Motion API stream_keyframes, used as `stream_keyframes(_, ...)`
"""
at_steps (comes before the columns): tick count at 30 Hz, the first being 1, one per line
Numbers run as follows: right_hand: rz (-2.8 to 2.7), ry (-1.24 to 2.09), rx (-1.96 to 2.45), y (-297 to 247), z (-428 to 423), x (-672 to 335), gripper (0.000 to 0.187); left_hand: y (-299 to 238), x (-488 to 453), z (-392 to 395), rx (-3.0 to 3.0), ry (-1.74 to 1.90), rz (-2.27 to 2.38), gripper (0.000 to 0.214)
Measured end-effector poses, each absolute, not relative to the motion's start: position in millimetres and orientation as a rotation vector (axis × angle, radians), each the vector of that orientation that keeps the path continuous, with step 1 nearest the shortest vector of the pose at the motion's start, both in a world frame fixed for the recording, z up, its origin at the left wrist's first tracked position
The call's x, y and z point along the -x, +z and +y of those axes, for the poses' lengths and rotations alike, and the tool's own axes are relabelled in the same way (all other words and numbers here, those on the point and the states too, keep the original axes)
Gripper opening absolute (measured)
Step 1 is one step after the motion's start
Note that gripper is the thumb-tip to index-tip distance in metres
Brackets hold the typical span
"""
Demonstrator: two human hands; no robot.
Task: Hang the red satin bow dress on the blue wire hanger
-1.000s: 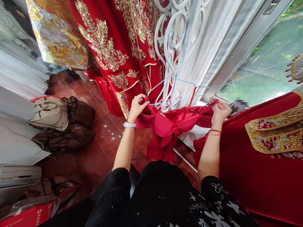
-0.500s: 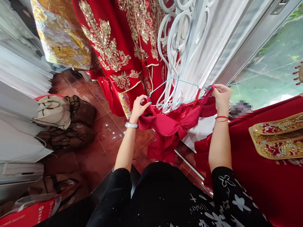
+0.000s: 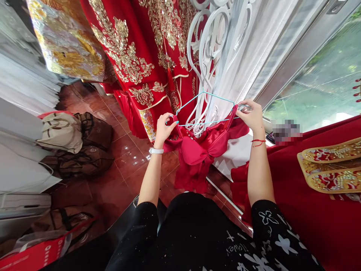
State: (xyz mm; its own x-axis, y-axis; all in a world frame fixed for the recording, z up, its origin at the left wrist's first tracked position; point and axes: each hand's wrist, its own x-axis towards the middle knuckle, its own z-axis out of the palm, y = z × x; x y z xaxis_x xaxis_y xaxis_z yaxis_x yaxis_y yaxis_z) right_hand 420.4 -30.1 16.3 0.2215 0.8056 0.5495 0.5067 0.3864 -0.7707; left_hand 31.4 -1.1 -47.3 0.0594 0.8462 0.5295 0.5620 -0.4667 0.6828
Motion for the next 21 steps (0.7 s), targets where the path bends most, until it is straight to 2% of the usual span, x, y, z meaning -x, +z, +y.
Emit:
stream_keyframes(5, -1.305, 0.391, 1.184, -7, -35, -427, 0.070, -49, -28, -2, -2.067, 1.367, 1.450, 0.027)
stream_keyframes(8, -1.249, 0.435, 1.206, -27, -38, -430, 0.079, -46, -30, -2, -2.067, 1.368, 1.451, 0.026)
stream_keyframes(10, -1.186, 0.351, 1.238, -37, -41, -427, 0.082, -42, -30, -3, -2.097, 1.361, 1.432, 0.025)
stream_keyframes(13, -0.993, 0.117, 1.267, -45, -48, -409, 0.072, -42, -23, -7, -2.139, 1.398, 1.382, 0.039)
stream_keyframes(16, -0.863, 0.102, 1.240, -54, -59, -373, 0.040, -61, -8, -11, -1.976, 1.494, 1.340, 0.069)
stream_keyframes(18, -0.938, 0.311, 1.207, -64, -65, -341, 0.026, -83, 2, -12, -1.859, 1.464, 1.259, 0.087)
stream_keyframes(21, -1.198, 0.799, 1.123, -80, -61, -286, 0.026, -113, 11, -15, -1.781, 1.407, 1.106, 0.112)
